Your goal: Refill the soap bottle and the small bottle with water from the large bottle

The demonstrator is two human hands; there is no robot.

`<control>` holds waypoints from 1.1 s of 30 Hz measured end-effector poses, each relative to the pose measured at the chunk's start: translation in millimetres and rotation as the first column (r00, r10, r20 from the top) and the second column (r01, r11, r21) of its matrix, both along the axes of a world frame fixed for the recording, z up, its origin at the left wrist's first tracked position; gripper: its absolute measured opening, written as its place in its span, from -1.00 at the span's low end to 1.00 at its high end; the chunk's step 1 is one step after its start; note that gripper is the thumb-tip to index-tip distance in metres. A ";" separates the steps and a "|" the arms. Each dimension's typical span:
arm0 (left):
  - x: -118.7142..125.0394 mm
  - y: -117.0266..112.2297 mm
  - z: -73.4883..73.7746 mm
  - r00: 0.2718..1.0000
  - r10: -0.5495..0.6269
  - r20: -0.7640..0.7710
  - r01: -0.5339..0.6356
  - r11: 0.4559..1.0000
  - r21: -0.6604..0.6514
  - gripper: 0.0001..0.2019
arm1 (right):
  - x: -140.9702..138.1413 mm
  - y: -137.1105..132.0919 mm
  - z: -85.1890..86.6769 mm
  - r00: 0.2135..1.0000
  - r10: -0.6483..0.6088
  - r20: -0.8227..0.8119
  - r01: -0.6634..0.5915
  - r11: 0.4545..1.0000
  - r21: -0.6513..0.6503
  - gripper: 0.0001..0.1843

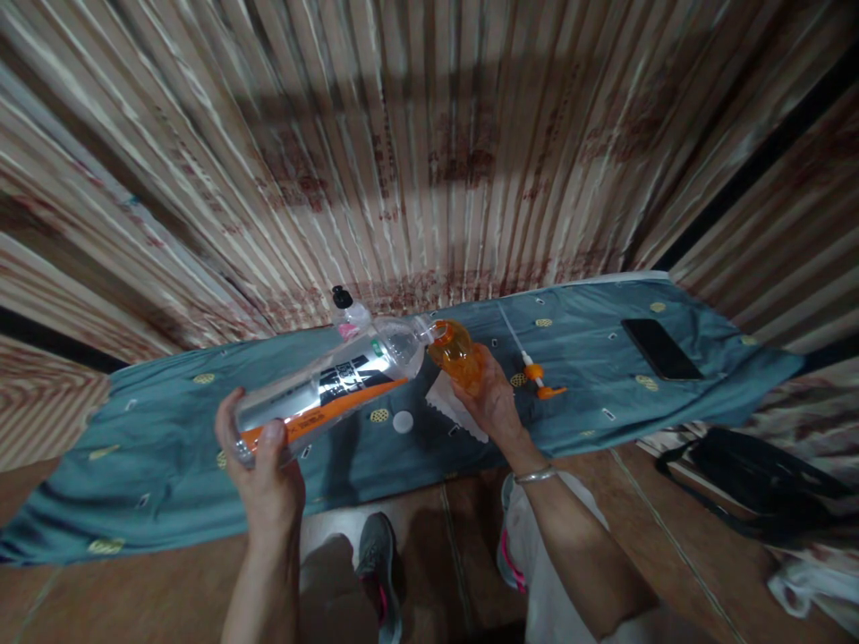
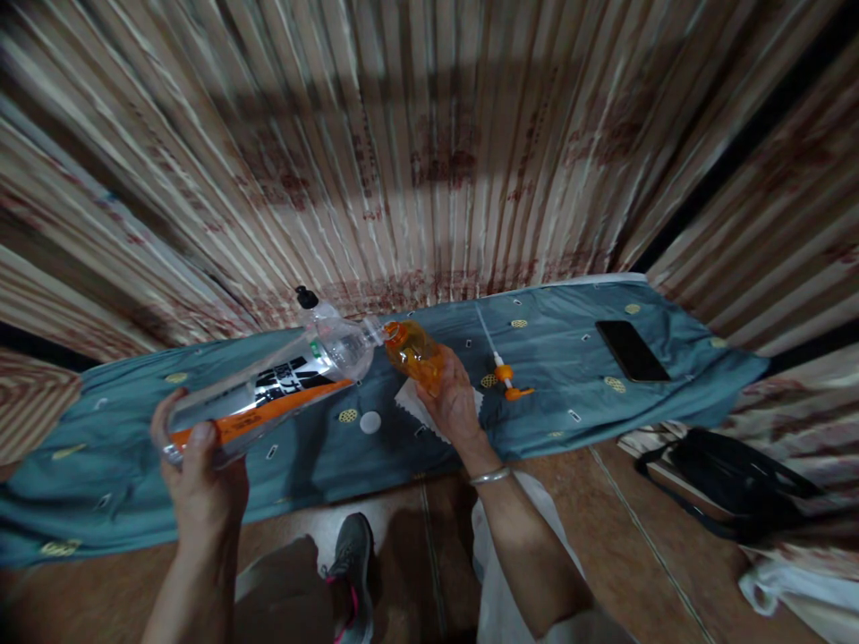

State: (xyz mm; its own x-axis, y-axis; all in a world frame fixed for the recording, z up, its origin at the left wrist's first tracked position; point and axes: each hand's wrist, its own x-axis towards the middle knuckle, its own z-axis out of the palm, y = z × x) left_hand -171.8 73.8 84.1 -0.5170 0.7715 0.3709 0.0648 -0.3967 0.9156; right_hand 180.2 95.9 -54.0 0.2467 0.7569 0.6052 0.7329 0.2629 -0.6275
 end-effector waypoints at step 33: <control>0.0 0.2 -1.3 1.000 -0.010 -0.014 0.011 0.999 0.050 -0.21 | 1.1 -0.8 1.0 1.000 0.010 0.016 -0.010 1.000 0.004 -0.10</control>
State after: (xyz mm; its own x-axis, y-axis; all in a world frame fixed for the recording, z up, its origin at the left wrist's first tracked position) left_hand -171.8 74.0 82.9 -0.5036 0.7571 0.4162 0.0731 -0.4426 0.8937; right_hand 181.3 95.1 -53.0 0.2292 0.7570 0.6118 0.7404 0.2724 -0.6145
